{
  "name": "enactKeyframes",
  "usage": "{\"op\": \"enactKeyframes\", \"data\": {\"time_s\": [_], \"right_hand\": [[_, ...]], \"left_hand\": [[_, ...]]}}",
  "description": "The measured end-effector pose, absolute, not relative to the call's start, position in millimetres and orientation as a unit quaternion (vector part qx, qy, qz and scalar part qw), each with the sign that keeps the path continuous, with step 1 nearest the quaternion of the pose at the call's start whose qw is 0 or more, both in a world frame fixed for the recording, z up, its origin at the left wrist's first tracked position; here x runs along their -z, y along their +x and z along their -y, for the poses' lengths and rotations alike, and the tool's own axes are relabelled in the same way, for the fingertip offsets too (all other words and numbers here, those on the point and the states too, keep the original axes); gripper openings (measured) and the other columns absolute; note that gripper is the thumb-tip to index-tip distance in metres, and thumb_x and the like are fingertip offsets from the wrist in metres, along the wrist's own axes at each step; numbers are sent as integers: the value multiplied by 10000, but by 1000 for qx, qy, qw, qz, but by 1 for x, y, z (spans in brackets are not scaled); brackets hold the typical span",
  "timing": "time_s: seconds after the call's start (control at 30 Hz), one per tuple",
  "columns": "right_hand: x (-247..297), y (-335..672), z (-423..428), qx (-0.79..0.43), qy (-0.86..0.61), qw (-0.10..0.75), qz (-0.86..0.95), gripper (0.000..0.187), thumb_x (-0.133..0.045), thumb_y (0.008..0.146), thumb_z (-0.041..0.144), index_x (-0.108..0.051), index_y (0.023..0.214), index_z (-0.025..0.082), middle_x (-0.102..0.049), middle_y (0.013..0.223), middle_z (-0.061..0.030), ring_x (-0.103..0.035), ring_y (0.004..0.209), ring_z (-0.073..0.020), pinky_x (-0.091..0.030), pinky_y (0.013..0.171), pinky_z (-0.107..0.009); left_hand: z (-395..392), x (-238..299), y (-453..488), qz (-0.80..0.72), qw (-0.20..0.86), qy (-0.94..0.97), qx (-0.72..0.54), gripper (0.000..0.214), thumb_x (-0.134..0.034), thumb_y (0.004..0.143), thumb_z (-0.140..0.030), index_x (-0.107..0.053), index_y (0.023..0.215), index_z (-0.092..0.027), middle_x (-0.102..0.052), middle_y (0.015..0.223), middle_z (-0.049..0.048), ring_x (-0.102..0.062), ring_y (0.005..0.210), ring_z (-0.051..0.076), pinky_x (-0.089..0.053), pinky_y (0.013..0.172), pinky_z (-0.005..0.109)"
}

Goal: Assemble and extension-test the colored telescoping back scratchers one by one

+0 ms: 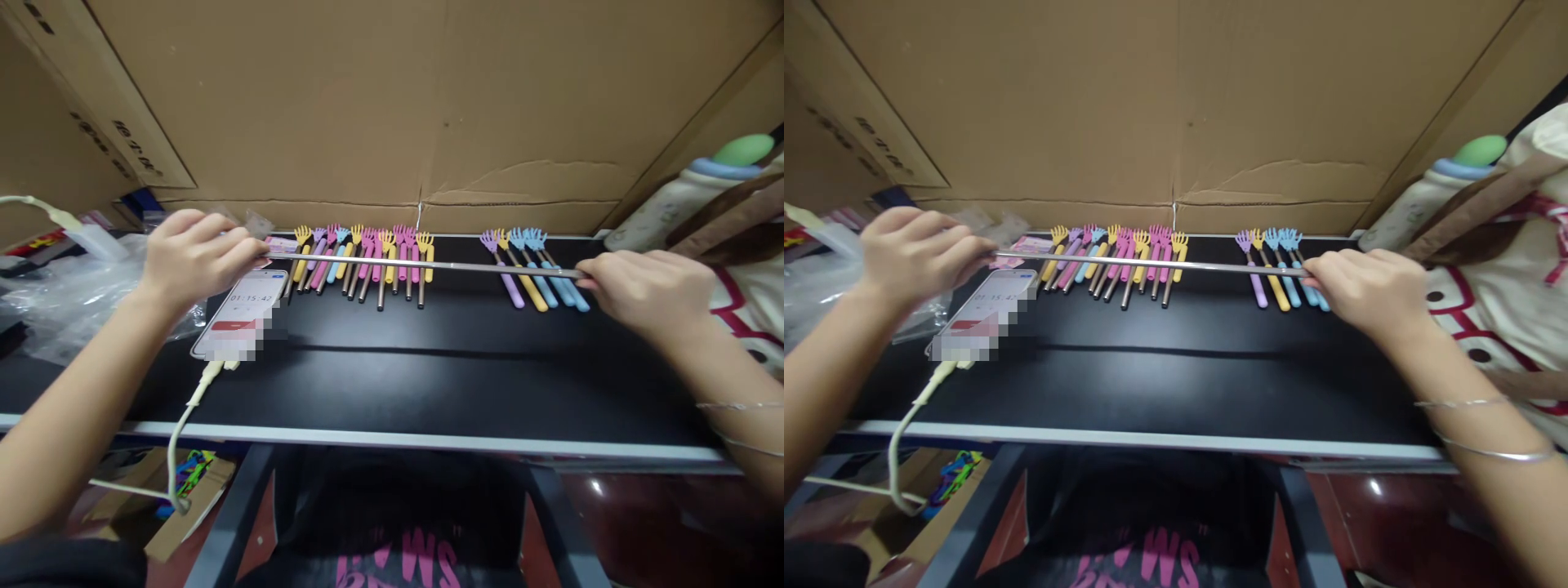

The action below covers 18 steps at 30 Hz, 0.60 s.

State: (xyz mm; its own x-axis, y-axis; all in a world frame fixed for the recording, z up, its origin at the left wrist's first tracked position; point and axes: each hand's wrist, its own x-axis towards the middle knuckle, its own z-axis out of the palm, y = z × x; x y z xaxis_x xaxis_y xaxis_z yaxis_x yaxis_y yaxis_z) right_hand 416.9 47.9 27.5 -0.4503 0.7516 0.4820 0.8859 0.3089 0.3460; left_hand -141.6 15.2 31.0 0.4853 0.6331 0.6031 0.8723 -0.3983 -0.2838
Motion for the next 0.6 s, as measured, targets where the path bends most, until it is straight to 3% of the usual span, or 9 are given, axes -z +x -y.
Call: {"op": "enactKeyframes", "data": {"time_s": [0.2, 0.47, 0.6], "right_hand": [[-33, 458, -45, 292, -575, 36, 763, 250, -529, 914, 368, -700, 922, 185, -720, 877, -174, -552, 729, -206, -336, 640, -325], [-24, 467, -44, 276, -548, 50, 788, 208, -564, 906, 329, -671, 1028, 199, -731, 962, -189, -616, 810, -258, -396, 717, -352], [-23, 464, -43, 270, -573, 41, 773, 195, -570, 906, 290, -683, 1025, 184, -738, 993, -198, -618, 796, -253, -396, 717, -349]], "left_hand": [[-5, -24, -190, 507, 336, -770, 193, 297, -434, 976, -455, -551, 764, -283, -613, 697, -22, -470, 838, 208, -347, 759, 376], [-1, -16, -185, 526, 297, -774, 189, 314, -390, 990, -456, -570, 775, -314, -632, 760, -2, -485, 945, 251, -366, 861, 456], [-4, -18, -177, 526, 240, -792, 197, 284, -451, 971, -440, -582, 752, -315, -607, 712, -1, -449, 863, 239, -350, 893, 454]]}}
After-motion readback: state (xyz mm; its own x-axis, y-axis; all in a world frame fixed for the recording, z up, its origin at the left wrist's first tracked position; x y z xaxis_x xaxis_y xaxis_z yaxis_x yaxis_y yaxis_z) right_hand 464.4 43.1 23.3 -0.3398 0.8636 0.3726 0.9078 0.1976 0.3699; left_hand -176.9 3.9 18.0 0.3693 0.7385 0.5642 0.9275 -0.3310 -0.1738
